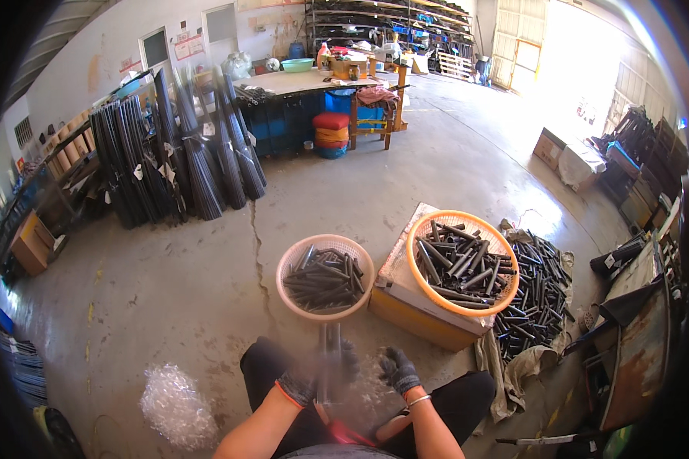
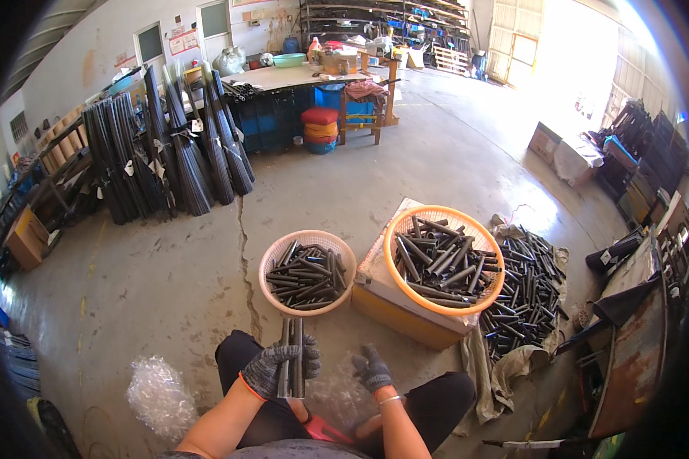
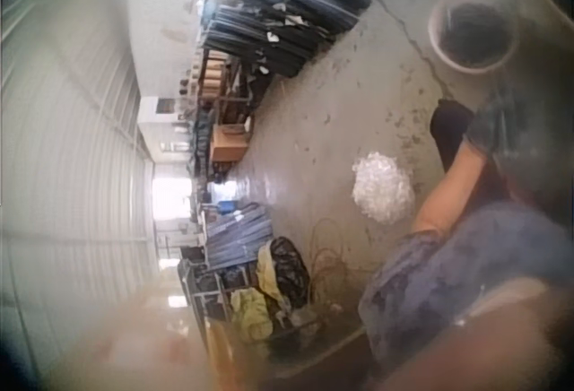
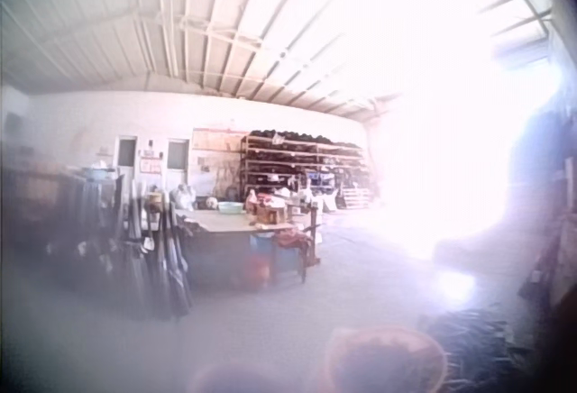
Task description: The person takes metal tubes from baskets, groups them, and wraps them in plastic film.
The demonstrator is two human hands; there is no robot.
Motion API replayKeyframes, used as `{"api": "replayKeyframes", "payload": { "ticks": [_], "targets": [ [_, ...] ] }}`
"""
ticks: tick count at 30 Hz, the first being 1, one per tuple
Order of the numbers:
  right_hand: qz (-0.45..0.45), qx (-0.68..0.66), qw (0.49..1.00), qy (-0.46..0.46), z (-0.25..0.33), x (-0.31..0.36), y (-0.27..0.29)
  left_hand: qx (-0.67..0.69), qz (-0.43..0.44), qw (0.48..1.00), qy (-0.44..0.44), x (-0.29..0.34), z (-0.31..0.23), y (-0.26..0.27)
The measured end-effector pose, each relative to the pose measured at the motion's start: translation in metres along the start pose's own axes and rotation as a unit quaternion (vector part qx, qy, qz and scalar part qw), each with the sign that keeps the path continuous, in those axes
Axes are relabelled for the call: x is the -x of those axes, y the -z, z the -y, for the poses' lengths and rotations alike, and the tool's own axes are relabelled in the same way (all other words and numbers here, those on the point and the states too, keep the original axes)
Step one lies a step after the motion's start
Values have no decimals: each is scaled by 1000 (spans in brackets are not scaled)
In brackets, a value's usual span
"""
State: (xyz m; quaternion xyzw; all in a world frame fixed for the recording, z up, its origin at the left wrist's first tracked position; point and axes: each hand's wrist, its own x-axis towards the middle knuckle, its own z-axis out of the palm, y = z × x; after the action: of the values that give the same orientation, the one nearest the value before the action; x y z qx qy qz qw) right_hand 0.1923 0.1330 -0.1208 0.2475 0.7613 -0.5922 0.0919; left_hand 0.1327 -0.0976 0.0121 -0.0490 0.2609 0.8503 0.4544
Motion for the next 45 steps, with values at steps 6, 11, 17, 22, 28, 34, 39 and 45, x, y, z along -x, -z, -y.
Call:
{"api": "replayKeyframes", "payload": {
  "ticks": [6, 11, 17, 22, 28, 34, 39, 45],
  "targets": [
    [179, -207, 936, 221, 103, 40, 4, 3, 93, 995, 46, -20, 9, -14],
    [66, 145, 976, 146, -31, -12, 5, -21, 17, 1000, -2, -22, 10, 22],
    [67, 499, 863, 37, -65, -16, 10, -69, -40, 997, -2, 4, 0, -19],
    [150, -240, 930, 235, 79, 24, 0, -61, -29, 997, 40, -17, 15, 3],
    [156, 26, 968, 193, -29, -28, -16, -67, -45, 997, 19, -7, 0, -5],
    [113, 473, 873, -28, -119, -46, 21, -78, -61, 995, -6, 6, 2, -11],
    [72, -94, 979, 165, 52, 26, 26, -59, -68, 994, 57, -6, 14, -2],
    [190, -94, 940, 267, 27, -2, -4, -61, -29, 997, 43, -11, 8, -28]
  ]
}}
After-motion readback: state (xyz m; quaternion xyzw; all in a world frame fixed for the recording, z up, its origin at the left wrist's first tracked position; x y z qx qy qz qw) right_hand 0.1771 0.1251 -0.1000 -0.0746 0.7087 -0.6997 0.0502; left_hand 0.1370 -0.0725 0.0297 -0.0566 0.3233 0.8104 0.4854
